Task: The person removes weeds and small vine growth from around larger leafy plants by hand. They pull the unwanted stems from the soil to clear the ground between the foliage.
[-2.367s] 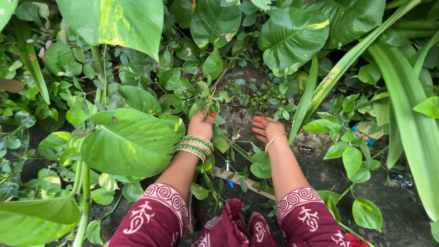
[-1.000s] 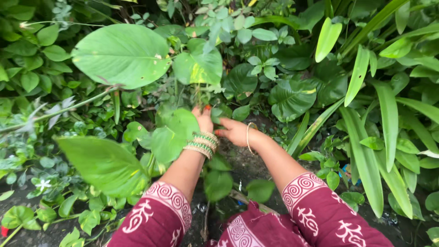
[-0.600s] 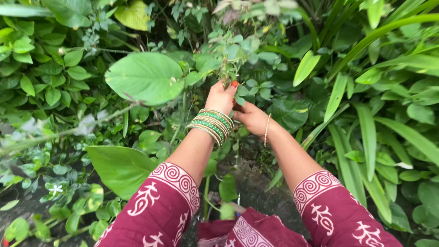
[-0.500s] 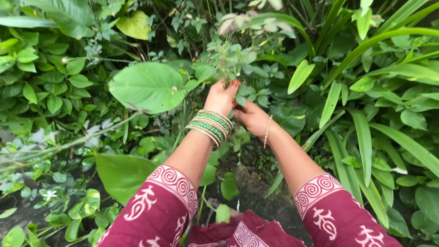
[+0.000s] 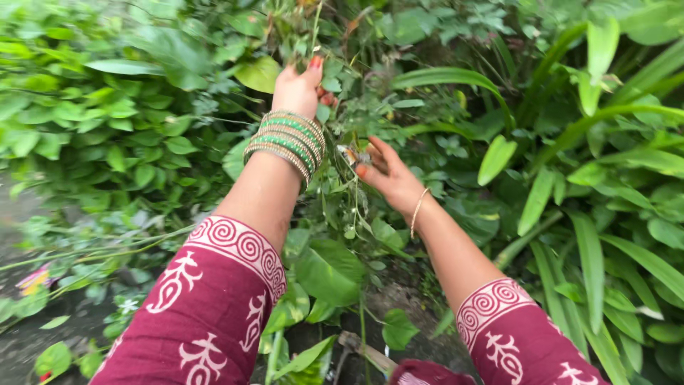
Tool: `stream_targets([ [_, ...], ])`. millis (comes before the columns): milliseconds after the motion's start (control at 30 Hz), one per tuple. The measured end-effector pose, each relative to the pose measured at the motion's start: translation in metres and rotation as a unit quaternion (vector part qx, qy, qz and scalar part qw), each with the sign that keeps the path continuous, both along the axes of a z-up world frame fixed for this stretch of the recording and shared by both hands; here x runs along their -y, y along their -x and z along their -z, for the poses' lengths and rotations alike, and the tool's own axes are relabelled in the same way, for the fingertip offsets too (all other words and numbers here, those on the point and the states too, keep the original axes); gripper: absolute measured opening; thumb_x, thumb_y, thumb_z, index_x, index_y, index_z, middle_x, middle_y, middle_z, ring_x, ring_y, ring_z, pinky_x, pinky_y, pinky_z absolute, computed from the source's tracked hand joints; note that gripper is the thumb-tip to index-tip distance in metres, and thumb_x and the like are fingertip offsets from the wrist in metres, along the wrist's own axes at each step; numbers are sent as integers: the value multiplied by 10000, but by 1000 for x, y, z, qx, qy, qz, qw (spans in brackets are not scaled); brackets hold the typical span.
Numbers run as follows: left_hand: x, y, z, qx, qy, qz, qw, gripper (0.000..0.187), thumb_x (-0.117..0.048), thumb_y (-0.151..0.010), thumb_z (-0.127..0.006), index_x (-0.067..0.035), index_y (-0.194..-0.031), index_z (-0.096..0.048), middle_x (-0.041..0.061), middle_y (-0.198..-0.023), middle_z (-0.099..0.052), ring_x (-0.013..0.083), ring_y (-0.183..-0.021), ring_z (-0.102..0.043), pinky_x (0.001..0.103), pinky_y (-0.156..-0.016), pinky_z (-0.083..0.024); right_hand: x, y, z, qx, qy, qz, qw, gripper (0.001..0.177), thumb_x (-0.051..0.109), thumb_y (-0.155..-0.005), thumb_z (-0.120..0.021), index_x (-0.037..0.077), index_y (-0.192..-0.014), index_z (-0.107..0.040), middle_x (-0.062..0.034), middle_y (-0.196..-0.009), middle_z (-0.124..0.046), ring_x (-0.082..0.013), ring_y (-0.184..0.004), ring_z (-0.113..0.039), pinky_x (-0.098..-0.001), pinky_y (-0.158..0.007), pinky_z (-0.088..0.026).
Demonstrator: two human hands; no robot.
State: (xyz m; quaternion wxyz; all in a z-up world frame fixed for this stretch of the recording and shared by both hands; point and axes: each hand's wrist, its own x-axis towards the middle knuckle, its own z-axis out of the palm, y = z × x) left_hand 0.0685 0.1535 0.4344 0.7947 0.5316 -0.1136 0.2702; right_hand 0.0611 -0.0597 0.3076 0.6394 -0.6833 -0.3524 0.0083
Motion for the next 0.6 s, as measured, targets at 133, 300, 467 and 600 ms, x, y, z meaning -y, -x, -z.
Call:
stream_targets([
  [133,-32,32,4,-35,149,16,988,88,-106,-995,-566,-35,-1025,-525,63,-672,-501,189,-502,-469,433,-550,-513,-55,1,15,28,88,11,996,1054,157,-749,-860,88,-1559,-189,-134,-1486,-496,-203,-1362,-496,-340,-1120,-387],
  [300,-85,62,6,-18,221,-14,975,113,-147,-978,-580,-72,-1040,-522,48,-647,-481,178,-484,-471,428,-514,-502,-135,9,25,132,69,-26,989,795,173,-774,-874,63,-1447,-464,-159,-1284,-649,-289,-1160,-622,-417,-994,-486],
  [467,-182,98,20,-42,-23,-267,962,205,-234,-1006,-654,-37,-1025,-602,67,-724,-646,178,-542,-615,356,-511,-536,-183,45,-15,249,320,129,905,440,213,-945,-694,109,-1341,-534,-232,-1076,-694,-458,-970,-640,-548,-803,-506],
  [600,-255,146,44,-48,-131,-355,924,178,-230,-1019,-642,-52,-1025,-655,-12,-699,-609,115,-535,-533,322,-485,-455,-224,103,-53,372,336,137,854,226,173,-973,-539,214,-1161,-656,-186,-1029,-684,-407,-943,-674,-530,-774,-529],
])
